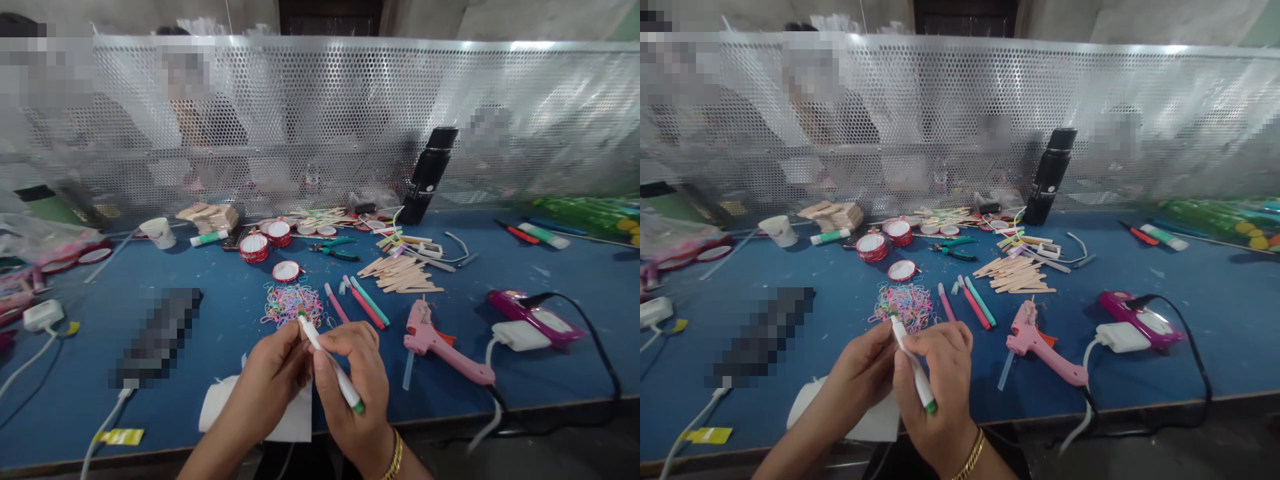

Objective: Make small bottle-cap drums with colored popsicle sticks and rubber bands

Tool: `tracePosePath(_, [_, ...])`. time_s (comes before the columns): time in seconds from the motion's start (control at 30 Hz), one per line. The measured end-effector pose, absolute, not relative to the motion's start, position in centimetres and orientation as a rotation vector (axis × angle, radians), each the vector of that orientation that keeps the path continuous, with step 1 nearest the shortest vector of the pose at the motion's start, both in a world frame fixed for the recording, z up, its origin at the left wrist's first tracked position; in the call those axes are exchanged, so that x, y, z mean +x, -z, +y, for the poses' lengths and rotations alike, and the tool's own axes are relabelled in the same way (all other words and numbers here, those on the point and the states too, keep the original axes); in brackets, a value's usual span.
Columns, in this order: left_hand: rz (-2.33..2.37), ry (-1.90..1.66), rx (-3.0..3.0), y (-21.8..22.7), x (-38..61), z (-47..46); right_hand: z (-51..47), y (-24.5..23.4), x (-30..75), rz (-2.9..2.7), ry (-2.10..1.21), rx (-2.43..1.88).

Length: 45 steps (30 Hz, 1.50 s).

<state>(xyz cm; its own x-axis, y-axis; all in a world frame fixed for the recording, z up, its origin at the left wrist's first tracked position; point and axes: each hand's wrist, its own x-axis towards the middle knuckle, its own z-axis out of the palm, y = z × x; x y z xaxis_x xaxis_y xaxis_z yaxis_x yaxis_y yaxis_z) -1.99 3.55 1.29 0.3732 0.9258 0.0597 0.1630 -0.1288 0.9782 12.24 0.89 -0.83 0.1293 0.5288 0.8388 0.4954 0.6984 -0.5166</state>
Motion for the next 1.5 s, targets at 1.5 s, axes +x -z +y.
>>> tracePosePath(1.5, [0.964, -0.913, 1.545, -1.0, -2.0, 3.6, 0.6, 0.9, 12.3, -1.473, -0.025, -0.905])
